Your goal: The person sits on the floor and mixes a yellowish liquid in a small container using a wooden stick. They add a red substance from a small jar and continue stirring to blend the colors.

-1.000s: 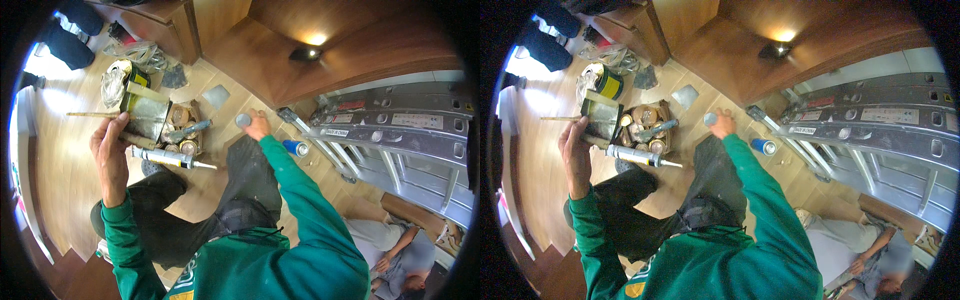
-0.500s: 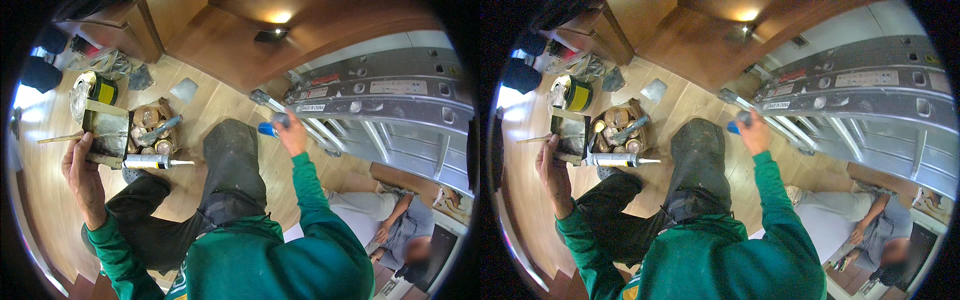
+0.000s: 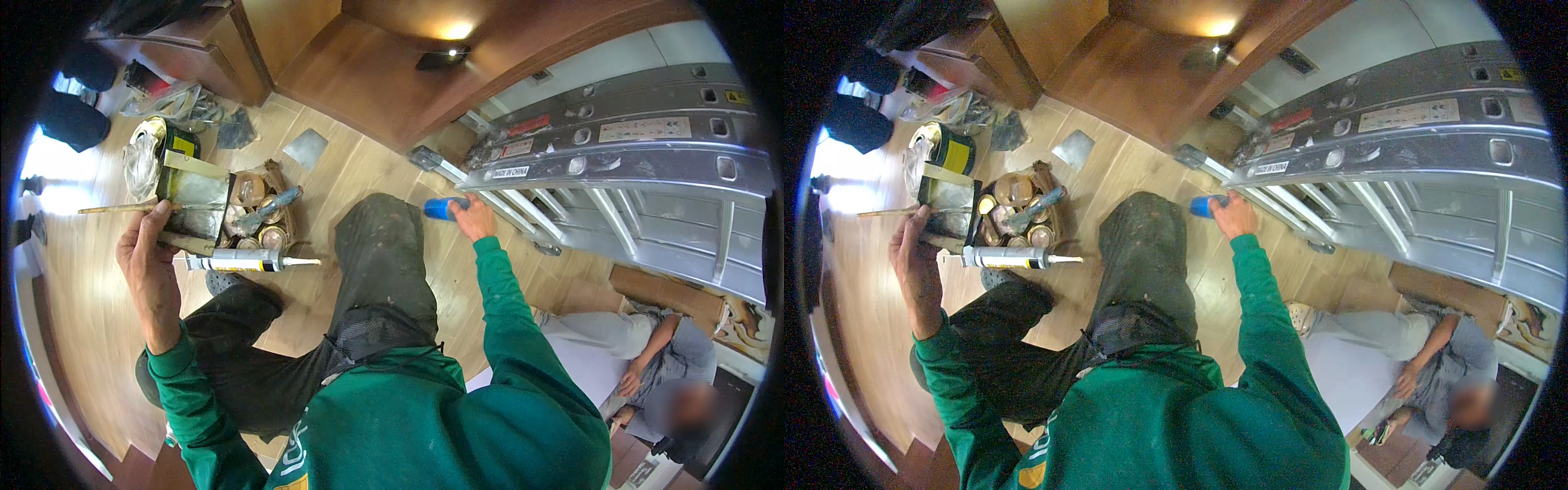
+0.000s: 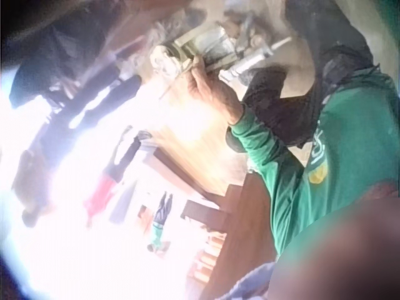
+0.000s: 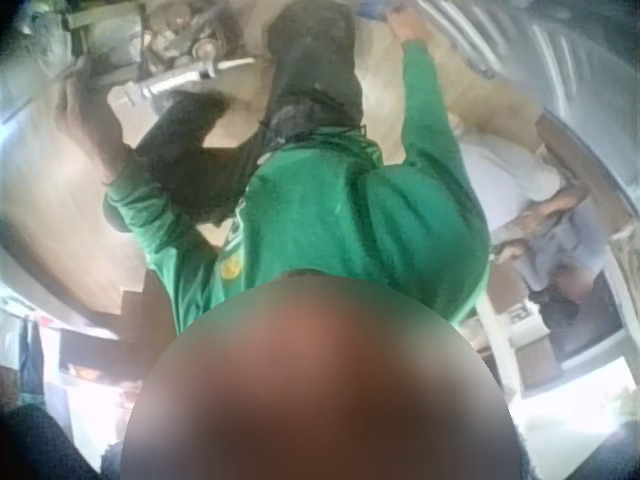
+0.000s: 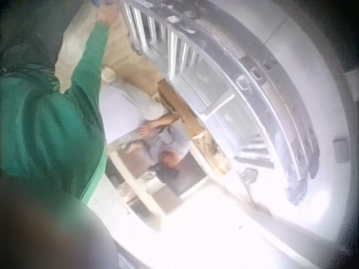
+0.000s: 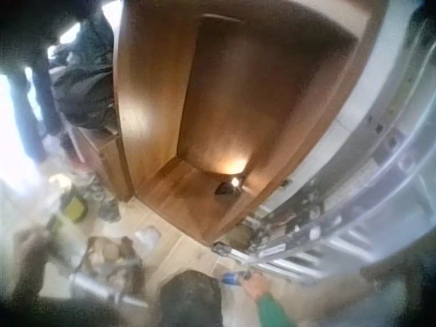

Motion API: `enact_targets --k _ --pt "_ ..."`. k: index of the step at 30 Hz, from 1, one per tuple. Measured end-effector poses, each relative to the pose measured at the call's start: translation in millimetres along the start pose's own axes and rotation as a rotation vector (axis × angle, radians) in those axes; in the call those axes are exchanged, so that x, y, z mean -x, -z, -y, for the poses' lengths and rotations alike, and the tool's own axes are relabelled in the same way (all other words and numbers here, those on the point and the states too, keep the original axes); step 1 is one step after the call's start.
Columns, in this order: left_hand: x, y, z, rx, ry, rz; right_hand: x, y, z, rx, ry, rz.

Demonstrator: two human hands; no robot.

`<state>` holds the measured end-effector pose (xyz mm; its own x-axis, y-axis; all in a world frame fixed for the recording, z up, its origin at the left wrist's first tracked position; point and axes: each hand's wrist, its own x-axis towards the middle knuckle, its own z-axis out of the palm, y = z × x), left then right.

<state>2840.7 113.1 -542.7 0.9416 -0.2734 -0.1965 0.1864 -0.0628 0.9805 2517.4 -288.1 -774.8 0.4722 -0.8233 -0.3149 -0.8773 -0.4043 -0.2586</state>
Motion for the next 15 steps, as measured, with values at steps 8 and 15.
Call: enact_targets --k 8,15 --pt "11 -14 -4 -0.170 0.028 0.018 -10 -19 16 0.272 -0.020 -0.057" --pt "17 -29 -9 -0.081 0.087 0.082 -15 -23 24 0.293 -0.119 -0.061"
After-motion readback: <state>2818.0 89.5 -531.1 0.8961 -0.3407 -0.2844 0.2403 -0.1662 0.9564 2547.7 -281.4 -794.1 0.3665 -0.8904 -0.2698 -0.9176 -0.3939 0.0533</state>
